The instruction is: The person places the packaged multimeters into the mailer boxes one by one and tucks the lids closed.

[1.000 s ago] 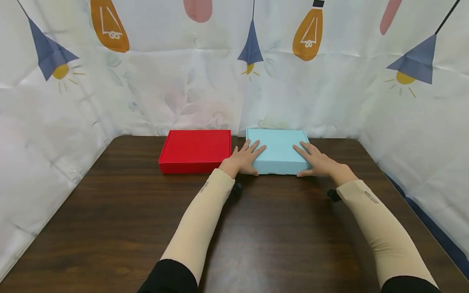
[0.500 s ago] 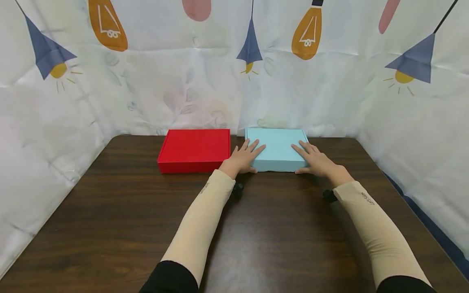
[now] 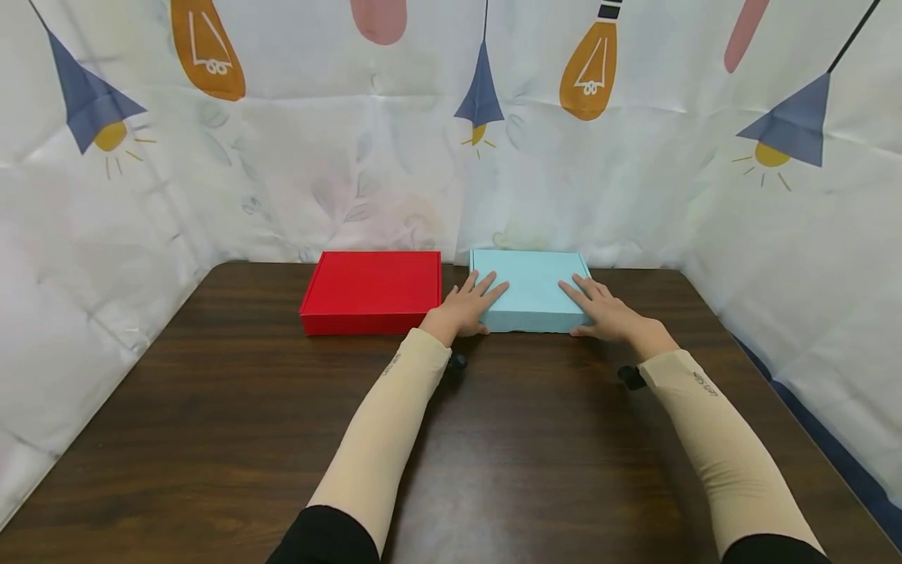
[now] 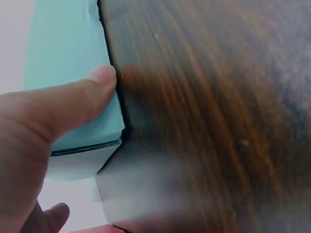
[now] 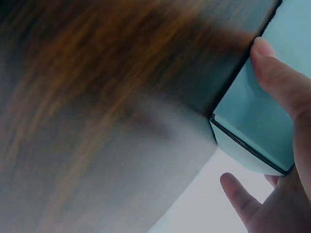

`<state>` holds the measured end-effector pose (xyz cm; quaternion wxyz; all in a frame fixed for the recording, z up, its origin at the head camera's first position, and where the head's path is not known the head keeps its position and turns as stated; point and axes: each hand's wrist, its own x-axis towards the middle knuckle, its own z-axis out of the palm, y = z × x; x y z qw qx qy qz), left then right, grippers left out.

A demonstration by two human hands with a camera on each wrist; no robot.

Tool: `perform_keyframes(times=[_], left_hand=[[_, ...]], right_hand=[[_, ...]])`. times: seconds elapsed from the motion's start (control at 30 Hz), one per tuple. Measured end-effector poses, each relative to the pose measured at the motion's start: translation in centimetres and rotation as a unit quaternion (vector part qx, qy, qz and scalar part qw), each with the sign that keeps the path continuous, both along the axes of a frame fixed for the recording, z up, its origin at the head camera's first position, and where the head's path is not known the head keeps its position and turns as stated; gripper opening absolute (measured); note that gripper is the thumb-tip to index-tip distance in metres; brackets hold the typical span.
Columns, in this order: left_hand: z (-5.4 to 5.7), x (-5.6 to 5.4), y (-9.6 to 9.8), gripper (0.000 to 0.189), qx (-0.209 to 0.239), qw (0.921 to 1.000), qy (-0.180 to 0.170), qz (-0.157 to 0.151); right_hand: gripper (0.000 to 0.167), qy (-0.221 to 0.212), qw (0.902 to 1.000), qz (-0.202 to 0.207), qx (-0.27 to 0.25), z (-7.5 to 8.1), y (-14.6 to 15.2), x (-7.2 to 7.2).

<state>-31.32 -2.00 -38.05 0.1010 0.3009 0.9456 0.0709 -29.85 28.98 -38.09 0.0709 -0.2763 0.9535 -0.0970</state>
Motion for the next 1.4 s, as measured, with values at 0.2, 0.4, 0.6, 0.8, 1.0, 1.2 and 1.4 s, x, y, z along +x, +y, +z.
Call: perform_keyframes(times=[0.2, 0.4, 0.6, 0.8, 1.0, 1.2, 1.4], left_hand=[[-0.1, 0.2, 0.1, 0.097, 0.001, 1.0000, 0.009, 0.003], [-0.1, 0.3, 0.3, 0.096, -0.006, 0.9997, 0.022, 0.007], [0.1, 0.3, 0.3, 0.096, -0.014, 0.9997, 0.021, 0.006], [0.1, -0.6, 0.2, 0.097, -0.017, 0.9995, 0.027, 0.006], [0.4, -0.8, -0.3, 0.093, -0.014, 0.9995, 0.030, 0.005], [1.6, -0.9, -2.6, 0.080, 0.018, 0.9956, 0.083, 0.037], [3.0, -0.5, -7.1, 0.078, 0.051, 0.9846, 0.128, 0.108]], right_hand=[[0.091, 0.024, 0.9997, 0.008, -0.002, -0.2, 0.0, 0.2], [0.089, 0.042, 0.9989, 0.017, -0.009, -0.3, 0.1, 0.1], [0.089, 0.035, 0.9993, 0.015, -0.006, -0.4, 0.1, 0.1], [0.091, 0.016, 0.9999, 0.006, -0.002, 0.6, -0.2, -0.7], [0.094, -0.032, 0.9987, -0.012, -0.039, 0.8, 0.0, -1.1], [0.084, -0.028, 0.9935, -0.054, -0.096, 1.4, 1.0, -1.0], [0.072, 0.099, 0.9847, -0.097, -0.106, 1.7, 2.2, -0.7]])
